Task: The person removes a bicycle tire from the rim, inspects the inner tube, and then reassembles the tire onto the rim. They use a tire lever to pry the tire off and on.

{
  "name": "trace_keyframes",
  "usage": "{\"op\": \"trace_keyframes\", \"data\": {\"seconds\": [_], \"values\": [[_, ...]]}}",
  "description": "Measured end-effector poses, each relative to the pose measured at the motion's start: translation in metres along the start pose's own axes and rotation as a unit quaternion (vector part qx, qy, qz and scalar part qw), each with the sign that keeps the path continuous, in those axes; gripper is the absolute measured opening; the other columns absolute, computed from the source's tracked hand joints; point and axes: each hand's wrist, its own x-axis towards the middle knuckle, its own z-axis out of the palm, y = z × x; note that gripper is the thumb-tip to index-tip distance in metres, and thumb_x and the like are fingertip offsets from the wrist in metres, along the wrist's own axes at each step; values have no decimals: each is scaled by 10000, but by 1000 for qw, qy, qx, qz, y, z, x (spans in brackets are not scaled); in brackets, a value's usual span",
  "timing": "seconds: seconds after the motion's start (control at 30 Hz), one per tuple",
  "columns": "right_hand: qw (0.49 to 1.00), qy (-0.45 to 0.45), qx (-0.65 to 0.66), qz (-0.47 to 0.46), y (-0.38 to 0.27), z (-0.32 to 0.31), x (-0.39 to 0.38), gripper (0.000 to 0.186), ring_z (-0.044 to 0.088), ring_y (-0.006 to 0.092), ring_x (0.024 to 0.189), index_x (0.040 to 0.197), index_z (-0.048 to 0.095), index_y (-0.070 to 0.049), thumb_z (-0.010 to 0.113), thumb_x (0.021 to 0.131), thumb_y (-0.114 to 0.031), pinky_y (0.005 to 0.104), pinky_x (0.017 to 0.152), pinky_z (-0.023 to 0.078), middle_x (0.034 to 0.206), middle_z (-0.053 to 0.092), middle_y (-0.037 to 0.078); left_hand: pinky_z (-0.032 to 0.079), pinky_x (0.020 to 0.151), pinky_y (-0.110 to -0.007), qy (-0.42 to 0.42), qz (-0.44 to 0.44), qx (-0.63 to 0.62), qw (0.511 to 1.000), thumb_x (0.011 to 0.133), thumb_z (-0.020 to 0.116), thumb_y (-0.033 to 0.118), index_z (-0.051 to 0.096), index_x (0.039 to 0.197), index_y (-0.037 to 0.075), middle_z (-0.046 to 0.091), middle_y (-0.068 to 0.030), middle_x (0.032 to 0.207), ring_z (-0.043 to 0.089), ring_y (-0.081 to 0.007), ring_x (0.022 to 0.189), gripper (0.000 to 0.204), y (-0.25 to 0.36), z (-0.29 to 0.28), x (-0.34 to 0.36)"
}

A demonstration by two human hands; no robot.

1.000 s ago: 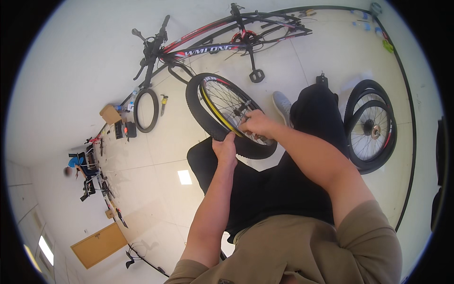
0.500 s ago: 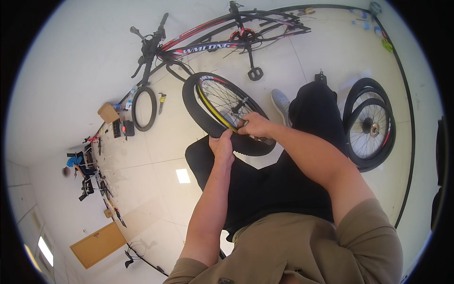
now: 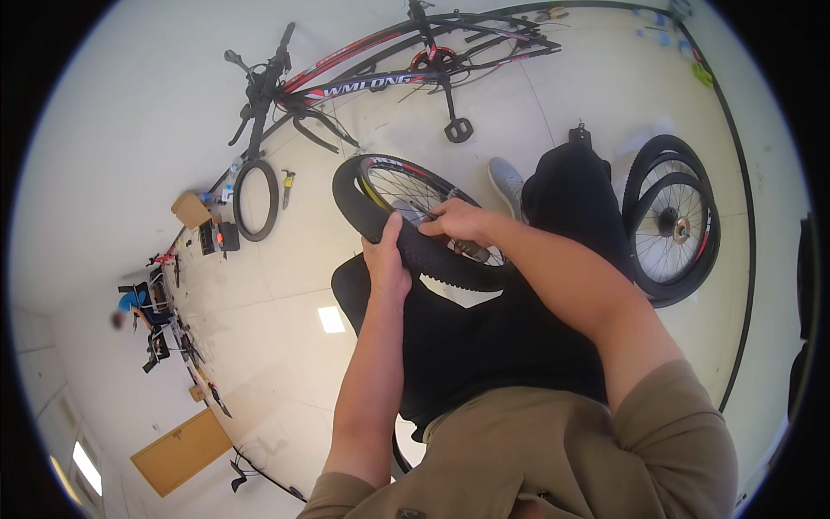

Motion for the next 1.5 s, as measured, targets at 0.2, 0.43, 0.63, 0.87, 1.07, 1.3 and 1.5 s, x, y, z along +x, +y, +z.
{"op": "trace_keyframes", "data": {"seconds": [0.2,0.43,0.63,0.87,1.07,1.3,1.5], "values": [[1000,-14,-4,23,5,-3,4,269,593,139,833,1116,668,-76,681,932,-271,357,632,472,927,636,21,532,927,-359,61,37,65,995,850,793,104,469,1307,-26,619,-136,1212,636,-233,1068,576,-34,13,-34],[999,7,35,16,-1,2,-4,313,582,163,698,1028,704,-47,705,914,-338,335,561,449,820,636,53,536,891,-337,36,23,82,996,860,719,12,524,1265,-20,645,-120,1164,652,-205,1020,451,-29,0,-32],[999,40,19,5,4,5,5,417,565,171,663,1001,709,-4,753,866,-396,341,540,436,810,633,75,541,864,-334,-39,-7,51,998,857,655,-62,548,1238,-5,643,-94,1112,653,-195,969,399,-27,-7,-27],[995,84,33,-42,-6,6,-3,433,601,184,669,1030,713,17,802,796,-336,344,507,447,826,652,97,526,863,-318,-51,-5,91,995,850,645,-67,557,1228,3,637,-78,1100,641,-181,969,394,-33,-10,-21],[995,69,61,-26,0,4,5,403,590,192,607,995,703,44,805,796,-292,356,484,442,808,642,120,516,869,-311,-57,-6,90,994,841,644,-67,555,1224,4,636,-70,1100,635,-171,970,399,-33,-6,-23],[994,54,95,11,1,1,6,399,553,183,562,969,687,49,801,817,-301,340,466,416,762,621,93,529,820,-294,-83,-15,118,989,817,657,-49,554,1199,12,641,-63,1073,642,-157,922,400,-29,-2,-26],[996,60,64,-25,-6,5,-6,351,559,163,591,991,693,33,780,850,-277,319,486,421,781,640,91,577,778,-334,-112,11,118,987,835,630,-39,567,1158,-8,688,-106,986,695,-208,830,330,-36,0,-21]]}}
